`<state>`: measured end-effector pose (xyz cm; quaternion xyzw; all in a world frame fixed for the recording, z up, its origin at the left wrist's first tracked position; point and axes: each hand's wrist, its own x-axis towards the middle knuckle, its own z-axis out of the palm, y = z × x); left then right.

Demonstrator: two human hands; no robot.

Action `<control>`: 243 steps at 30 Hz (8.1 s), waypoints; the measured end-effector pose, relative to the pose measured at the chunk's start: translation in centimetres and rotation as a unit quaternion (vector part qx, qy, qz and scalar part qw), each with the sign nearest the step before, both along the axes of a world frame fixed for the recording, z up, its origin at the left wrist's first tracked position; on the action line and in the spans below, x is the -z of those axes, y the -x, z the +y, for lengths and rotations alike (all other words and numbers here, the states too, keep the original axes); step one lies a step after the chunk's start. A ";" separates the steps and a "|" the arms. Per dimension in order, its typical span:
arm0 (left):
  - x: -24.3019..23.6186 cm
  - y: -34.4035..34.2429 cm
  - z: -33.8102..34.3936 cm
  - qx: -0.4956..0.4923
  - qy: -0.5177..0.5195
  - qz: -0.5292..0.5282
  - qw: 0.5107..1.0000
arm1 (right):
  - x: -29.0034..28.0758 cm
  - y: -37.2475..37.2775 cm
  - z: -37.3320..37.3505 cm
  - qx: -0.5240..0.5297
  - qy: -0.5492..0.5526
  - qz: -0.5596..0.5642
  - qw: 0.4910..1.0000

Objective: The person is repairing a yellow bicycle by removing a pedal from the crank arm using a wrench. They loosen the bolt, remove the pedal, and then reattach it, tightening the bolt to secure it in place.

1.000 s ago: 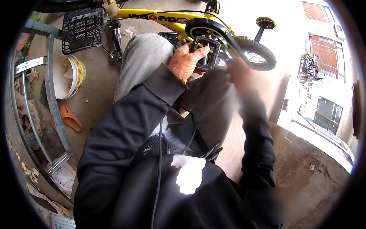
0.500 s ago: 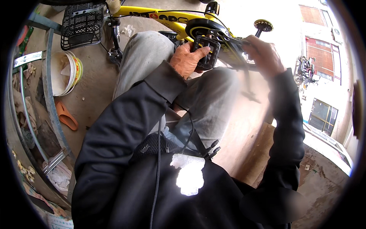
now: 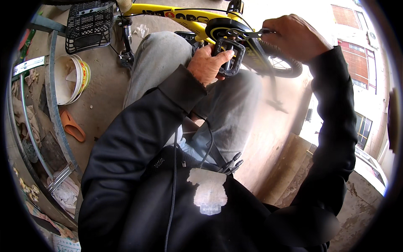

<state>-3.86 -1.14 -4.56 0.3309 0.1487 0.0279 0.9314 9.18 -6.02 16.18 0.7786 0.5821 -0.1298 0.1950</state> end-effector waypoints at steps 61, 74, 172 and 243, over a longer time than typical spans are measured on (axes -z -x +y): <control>-1.7 1.1 1.9 0.044 -0.023 0.067 0.997 | 22.5 1.4 -6.4 0.558 -0.366 0.639 0.383; -2.0 0.7 1.4 0.038 0.023 0.041 0.998 | 20.8 3.1 -11.0 0.403 -0.258 0.053 0.876; -2.2 0.7 1.8 0.016 -0.012 0.060 0.998 | 17.3 0.9 -9.5 0.275 -0.316 0.160 0.894; 1.1 -1.1 2.6 0.093 0.310 0.009 0.946 | 16.7 0.5 -11.7 0.400 -0.571 -0.060 0.714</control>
